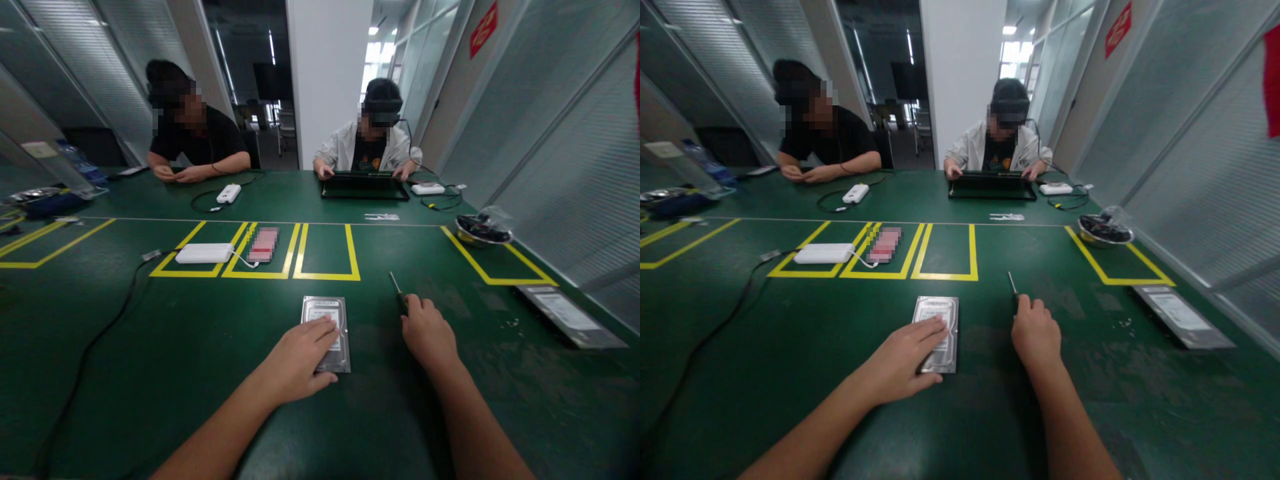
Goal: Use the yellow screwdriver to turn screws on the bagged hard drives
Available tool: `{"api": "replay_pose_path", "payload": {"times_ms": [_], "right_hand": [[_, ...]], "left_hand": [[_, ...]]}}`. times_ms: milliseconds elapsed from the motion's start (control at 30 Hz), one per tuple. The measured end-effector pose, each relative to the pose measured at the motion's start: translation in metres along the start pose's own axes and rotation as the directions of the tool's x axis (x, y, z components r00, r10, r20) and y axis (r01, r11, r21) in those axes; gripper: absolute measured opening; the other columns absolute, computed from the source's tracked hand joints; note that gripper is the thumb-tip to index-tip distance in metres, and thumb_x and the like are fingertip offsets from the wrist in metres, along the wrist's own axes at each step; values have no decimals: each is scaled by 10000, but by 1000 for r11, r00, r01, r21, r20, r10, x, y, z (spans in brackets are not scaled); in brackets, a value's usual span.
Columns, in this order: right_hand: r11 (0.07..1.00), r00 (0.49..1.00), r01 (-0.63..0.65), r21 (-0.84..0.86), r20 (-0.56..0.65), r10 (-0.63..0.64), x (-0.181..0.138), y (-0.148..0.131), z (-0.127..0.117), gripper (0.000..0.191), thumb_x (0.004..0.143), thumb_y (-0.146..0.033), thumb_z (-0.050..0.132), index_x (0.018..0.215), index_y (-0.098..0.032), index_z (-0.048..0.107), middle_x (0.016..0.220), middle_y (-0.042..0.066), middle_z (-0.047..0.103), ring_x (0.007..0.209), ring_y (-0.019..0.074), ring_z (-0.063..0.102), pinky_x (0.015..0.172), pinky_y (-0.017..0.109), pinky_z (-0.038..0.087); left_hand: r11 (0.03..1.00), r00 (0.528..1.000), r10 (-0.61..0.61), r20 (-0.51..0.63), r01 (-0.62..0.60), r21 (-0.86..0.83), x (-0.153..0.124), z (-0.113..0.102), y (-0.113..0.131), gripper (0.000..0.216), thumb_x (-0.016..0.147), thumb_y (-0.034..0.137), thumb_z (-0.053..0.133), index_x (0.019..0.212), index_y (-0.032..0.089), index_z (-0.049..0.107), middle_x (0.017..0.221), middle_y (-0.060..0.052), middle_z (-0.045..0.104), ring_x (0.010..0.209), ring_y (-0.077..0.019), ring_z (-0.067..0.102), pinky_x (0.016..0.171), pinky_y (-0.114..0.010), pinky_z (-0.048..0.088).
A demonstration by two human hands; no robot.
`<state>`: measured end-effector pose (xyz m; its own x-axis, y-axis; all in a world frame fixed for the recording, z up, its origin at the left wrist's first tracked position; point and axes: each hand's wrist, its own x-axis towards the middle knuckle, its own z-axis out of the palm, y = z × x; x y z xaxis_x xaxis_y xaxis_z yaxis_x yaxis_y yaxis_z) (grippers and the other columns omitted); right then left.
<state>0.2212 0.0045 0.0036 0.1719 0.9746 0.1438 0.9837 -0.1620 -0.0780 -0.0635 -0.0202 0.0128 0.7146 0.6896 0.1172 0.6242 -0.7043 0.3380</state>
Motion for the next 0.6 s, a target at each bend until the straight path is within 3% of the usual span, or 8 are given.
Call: {"api": "replay_pose_path", "payload": {"times_ms": [200,333,433,600], "right_hand": [[974,993,-27,225,-106,52,3,0,2,272,853,-151,529,1111,-103,598,966,181,593,862,314,587,715,417,456],[862,964,13,506,-237,124,7,1,-2,313,856,-225,531,1146,-121,589,1089,168,598,1006,294,563,891,453,445],[683,936,33,730,-261,234,8,-1,-5,374,843,-352,596,1148,-135,594,1003,122,626,888,244,590,844,429,480],[219,931,74,973,-146,334,9,-5,-6,482,800,-486,675,1137,-155,582,887,47,629,717,146,601,661,294,515]], "left_hand": [[1000,1000,0,-19,0,-9,3,4,-3,768,747,390,759,1420,168,462,1479,-121,471,1378,-299,417,1151,-438,345],[1000,1000,-6,-24,6,-9,2,5,-3,775,741,406,756,1417,159,470,1472,-125,481,1368,-300,431,1143,-442,355],[1000,1000,-13,-28,12,-15,2,5,-3,778,736,408,758,1415,158,474,1464,-121,491,1370,-297,428,1147,-437,350],[1000,999,-14,-38,12,-28,3,5,-4,783,732,406,758,1419,167,469,1474,-123,480,1372,-289,428,1152,-435,341]]}}
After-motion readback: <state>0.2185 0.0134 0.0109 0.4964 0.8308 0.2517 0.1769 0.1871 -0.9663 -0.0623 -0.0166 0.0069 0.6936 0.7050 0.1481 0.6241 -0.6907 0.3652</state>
